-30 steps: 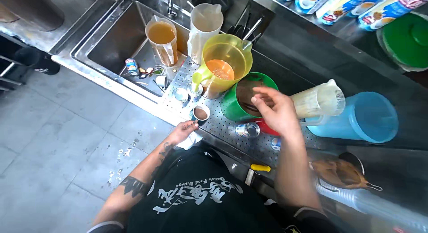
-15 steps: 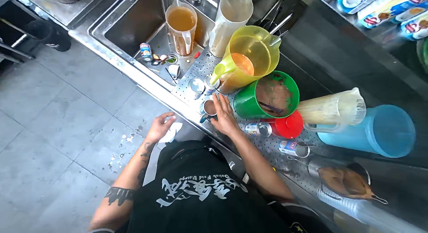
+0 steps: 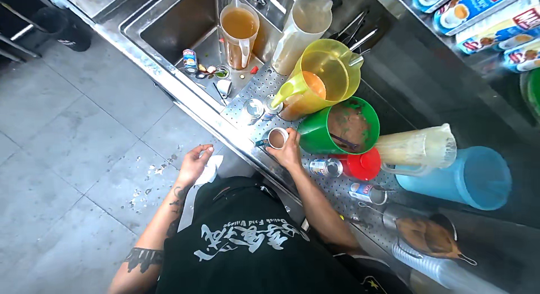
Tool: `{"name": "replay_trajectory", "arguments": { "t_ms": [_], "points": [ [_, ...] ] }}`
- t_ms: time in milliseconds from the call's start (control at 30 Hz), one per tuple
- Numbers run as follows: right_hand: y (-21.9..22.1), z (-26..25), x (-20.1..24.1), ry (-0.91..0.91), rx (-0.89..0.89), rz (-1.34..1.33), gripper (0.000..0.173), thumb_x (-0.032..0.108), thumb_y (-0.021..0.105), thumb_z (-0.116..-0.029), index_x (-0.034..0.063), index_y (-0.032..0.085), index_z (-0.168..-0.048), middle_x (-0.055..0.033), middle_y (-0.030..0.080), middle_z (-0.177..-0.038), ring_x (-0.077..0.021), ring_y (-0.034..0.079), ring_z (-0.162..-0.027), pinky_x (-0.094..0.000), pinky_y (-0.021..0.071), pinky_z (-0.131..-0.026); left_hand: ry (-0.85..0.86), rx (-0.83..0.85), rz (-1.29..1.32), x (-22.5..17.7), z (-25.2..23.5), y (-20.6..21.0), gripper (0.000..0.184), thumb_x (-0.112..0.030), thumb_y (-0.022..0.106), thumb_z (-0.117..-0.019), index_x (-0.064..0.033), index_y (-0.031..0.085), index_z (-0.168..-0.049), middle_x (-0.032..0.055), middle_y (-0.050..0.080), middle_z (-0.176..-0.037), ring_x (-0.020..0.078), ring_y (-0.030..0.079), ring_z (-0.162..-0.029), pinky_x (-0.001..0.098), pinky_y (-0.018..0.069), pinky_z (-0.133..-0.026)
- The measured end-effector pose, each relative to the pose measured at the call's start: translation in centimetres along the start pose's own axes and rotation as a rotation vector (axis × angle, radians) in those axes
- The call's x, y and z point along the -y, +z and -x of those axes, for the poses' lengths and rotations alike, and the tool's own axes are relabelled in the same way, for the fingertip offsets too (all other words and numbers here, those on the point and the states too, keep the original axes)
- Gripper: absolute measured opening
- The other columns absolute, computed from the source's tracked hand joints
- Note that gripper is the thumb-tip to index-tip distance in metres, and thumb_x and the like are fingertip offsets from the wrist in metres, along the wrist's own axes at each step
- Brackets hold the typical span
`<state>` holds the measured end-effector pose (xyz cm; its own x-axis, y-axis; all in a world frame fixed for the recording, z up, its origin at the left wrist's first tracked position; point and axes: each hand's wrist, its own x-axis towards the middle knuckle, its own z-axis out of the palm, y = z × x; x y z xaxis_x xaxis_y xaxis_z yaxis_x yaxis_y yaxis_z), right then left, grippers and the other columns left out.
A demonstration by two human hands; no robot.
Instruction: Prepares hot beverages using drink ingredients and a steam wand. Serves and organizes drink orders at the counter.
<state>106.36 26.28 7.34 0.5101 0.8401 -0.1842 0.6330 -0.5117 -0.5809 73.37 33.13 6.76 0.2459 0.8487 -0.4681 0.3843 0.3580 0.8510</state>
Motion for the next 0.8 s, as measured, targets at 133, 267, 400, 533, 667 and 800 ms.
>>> {"name": "replay_trajectory", "arguments": {
  "t_ms": [133, 267, 400, 533, 667, 800],
  "points": [
    [0.1, 0.5, -0.1, -0.075, -0.038, 0.008, 0.102, 0.038, 0.099, -0.0584, 0.0069, 0.047, -0.140, -0.0240, 0.051, -0.136, -0.0392, 0.058, -0.120, -0.0532, 0.0552, -0.095, 0.021, 0.028, 0.002, -0.9, 0.0, 0.2, 0.031, -0.036, 0.062, -0.1031, -0.0143, 0.071, -0.124, 0.0031, 0.071, -0.093, 0.0108, 0.060, -0.070, 0.0320, 0.0517, -0.067],
    [0.5, 0.0, -1.3, -0.049, -0.059, -0.031, 0.100, 0.037, 0.097, -0.0605, 0.0056, 0.047, -0.141, -0.0241, 0.051, -0.137, -0.0374, 0.058, -0.121, -0.0506, 0.0550, -0.098, 0.021, 0.056, -0.032, -1.8, -0.2, 0.7, 0.032, -0.035, 0.062, -0.1034, -0.0139, 0.070, -0.126, 0.0053, 0.071, -0.094, 0.0129, 0.061, -0.071, 0.0344, 0.0526, -0.068],
    [0.4, -0.2, -2.0, -0.082, -0.026, -0.018, 0.101, 0.037, 0.095, -0.0652, 0.0059, 0.044, -0.147, -0.0246, 0.048, -0.143, -0.0379, 0.058, -0.124, -0.0502, 0.0542, -0.100, 0.061, 0.112, -0.044, -2.6, -0.6, 1.2, 0.031, -0.033, 0.062, -0.1036, -0.0136, 0.069, -0.127, 0.0043, 0.072, -0.098, 0.0115, 0.062, -0.073, 0.0325, 0.0534, -0.068],
    [-1.0, 0.0, -1.6, -0.070, 0.059, -0.008, 0.116, 0.041, 0.095, -0.0682, 0.0114, 0.030, -0.160, -0.0236, 0.043, -0.151, -0.0399, 0.054, -0.130, -0.0550, 0.0512, -0.104, 0.110, 0.230, -0.085, -3.1, -1.4, 3.3, 0.033, -0.033, 0.061, -0.1040, -0.0127, 0.068, -0.129, 0.0061, 0.072, -0.101, 0.0128, 0.063, -0.076, 0.0354, 0.0548, -0.072],
    [-3.9, 2.3, 0.5, 0.004, 0.103, -0.019, 0.117, 0.036, 0.093, -0.0724, 0.0133, 0.023, -0.163, -0.0251, 0.040, -0.155, -0.0431, 0.054, -0.130, -0.0605, 0.0527, -0.101, 0.175, 0.386, -0.188, -3.9, -3.2, 7.3, 0.043, -0.039, 0.060, -0.1035, -0.0109, 0.064, -0.136, 0.0091, 0.072, -0.115, 0.0153, 0.069, -0.091, 0.0393, 0.0576, -0.085],
    [-8.0, 3.3, 0.9, -0.032, 0.292, -0.037, 0.089, 0.038, 0.081, -0.0874, 0.0175, 0.034, -0.161, -0.0180, 0.049, -0.149, -0.0330, 0.059, -0.126, -0.0543, 0.0533, -0.102, 0.167, 0.488, -0.258, -4.9, -4.5, 11.9, 0.046, -0.040, 0.057, -0.1039, -0.0080, 0.062, -0.137, 0.0117, 0.069, -0.125, 0.0182, 0.068, -0.108, 0.0422, 0.0552, -0.097]
  ]
}}
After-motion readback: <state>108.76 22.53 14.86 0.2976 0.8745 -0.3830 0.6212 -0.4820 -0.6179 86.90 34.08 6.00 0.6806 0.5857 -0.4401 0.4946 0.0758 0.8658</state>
